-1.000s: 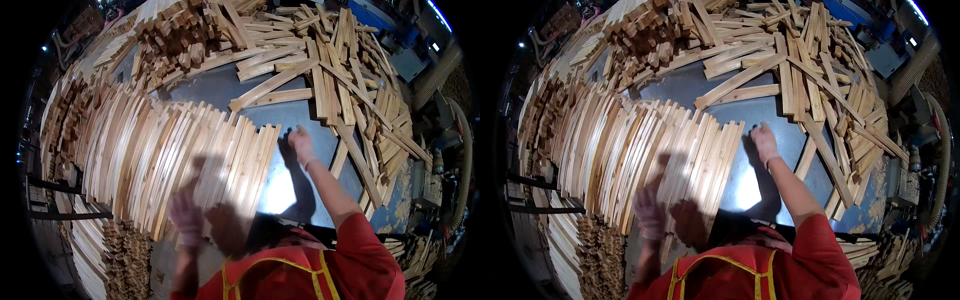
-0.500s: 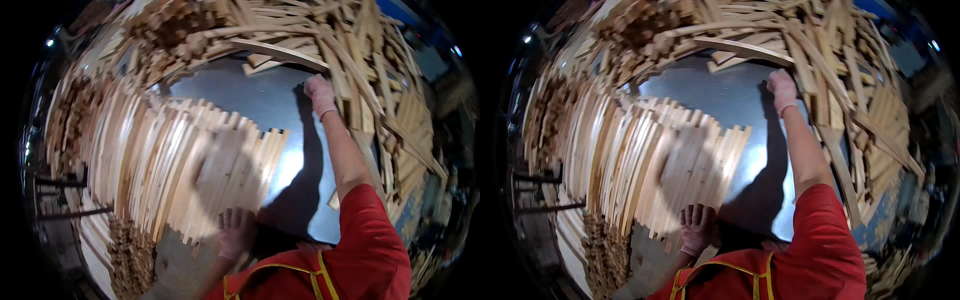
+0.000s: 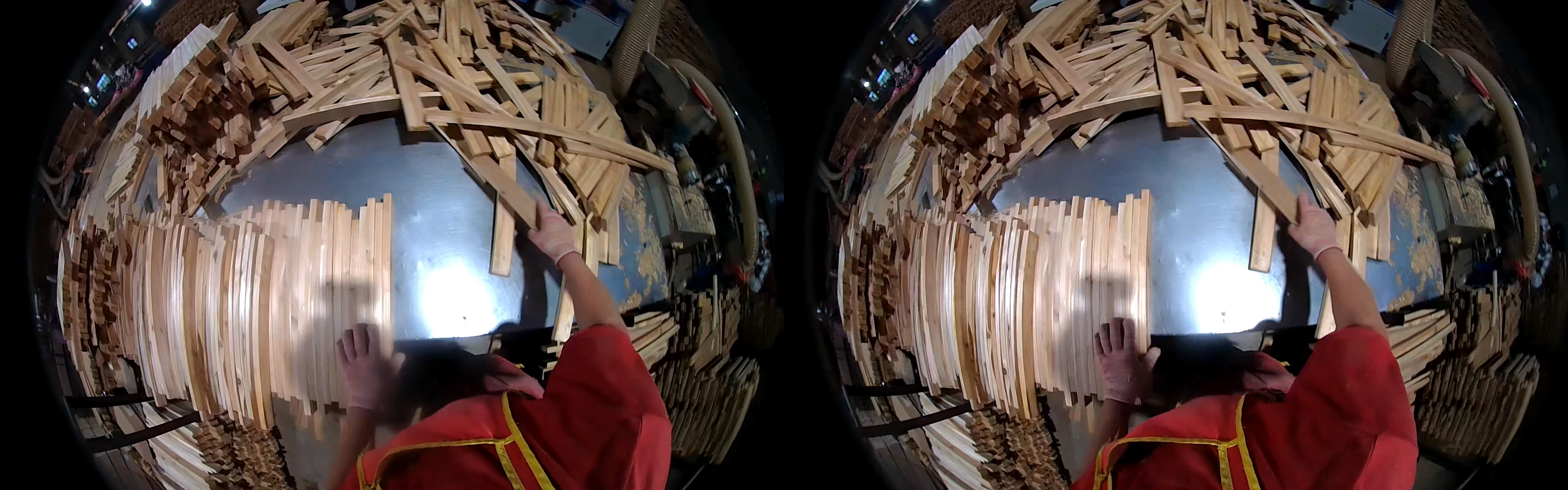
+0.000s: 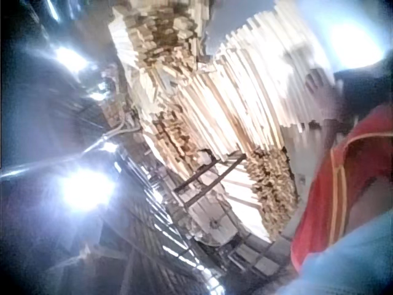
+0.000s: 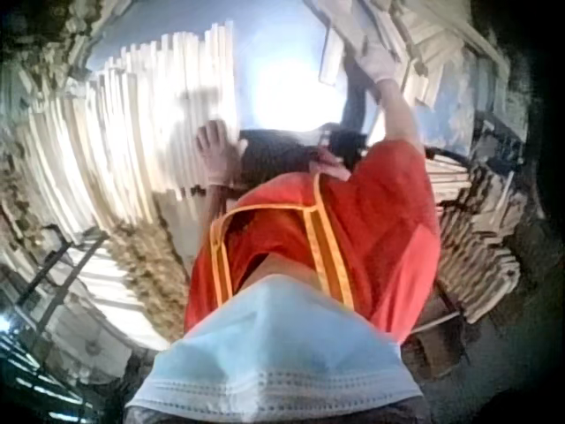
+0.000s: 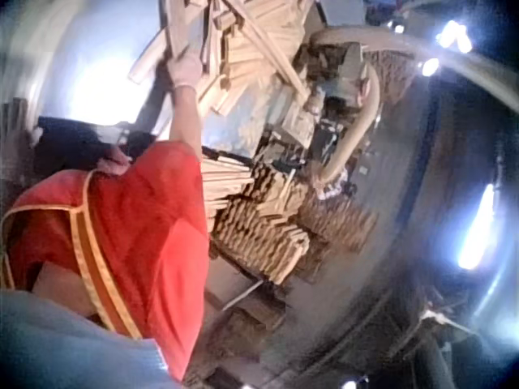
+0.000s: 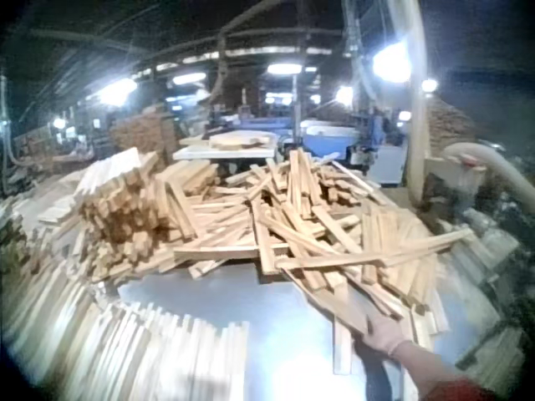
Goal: The person picks up thin wooden planks from a large pile on a metal table and stacks them neatly. They repeatedly gather small bundles of planks and place them onto a growing stack on a nearby rack.
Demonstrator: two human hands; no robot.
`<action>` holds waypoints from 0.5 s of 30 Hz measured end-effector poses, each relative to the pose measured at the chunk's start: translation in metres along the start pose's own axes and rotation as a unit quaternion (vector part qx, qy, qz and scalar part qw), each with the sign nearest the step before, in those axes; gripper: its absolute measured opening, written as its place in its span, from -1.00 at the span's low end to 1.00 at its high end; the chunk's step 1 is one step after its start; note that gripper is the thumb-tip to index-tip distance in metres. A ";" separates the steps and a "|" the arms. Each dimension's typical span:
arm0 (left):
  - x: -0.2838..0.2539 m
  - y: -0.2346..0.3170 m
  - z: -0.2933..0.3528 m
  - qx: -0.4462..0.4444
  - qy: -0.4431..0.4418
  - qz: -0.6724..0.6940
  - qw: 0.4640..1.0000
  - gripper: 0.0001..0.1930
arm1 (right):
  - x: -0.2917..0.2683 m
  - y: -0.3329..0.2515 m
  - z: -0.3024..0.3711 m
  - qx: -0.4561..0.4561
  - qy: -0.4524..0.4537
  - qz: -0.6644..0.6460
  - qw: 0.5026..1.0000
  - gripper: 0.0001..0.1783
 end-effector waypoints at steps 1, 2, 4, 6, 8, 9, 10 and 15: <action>0.007 -0.005 0.009 0.001 -0.004 0.002 1.000 -0.15 | 0.009 -0.014 0.018 -0.023 -0.015 -0.088 0.996 -0.13; 0.017 -0.015 0.016 0.001 -0.004 -0.001 1.000 -0.16 | 0.018 -0.032 0.038 -0.049 -0.028 -0.179 0.982 -0.16; 0.016 -0.029 0.030 -0.005 -0.021 -0.011 1.000 -0.16 | 0.029 -0.086 0.088 -0.035 -0.077 -0.333 0.939 -0.20; 0.009 -0.028 0.039 -0.023 -0.039 -0.013 0.999 -0.17 | 0.063 -0.135 0.124 0.077 -0.196 -0.416 0.885 -0.21; 0.011 -0.019 0.040 0.001 -0.038 -0.020 0.999 -0.11 | 0.106 -0.168 0.127 0.049 -0.193 -0.412 0.889 -0.25; 0.016 -0.016 0.041 0.008 -0.034 -0.021 0.999 -0.10 | 0.118 -0.200 0.132 0.031 -0.229 -0.393 0.890 -0.27; 0.021 -0.010 0.040 0.016 -0.032 -0.019 0.999 -0.08 | 0.130 -0.227 0.138 0.016 -0.264 -0.371 0.890 -0.29; 0.033 0.030 0.007 0.064 -0.038 -0.048 0.996 -0.03 | 0.143 -0.273 0.110 -0.203 -0.299 -0.276 0.891 -0.29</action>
Point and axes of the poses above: each hand's wrist, its own z-axis away from the middle knuckle, its own x-axis out of the palm, y = z × x, the point moved 10 cm from there along -z, towards the middle knuckle, and after that the axes turned 7 degrees about -z, right-handed, at the moved point
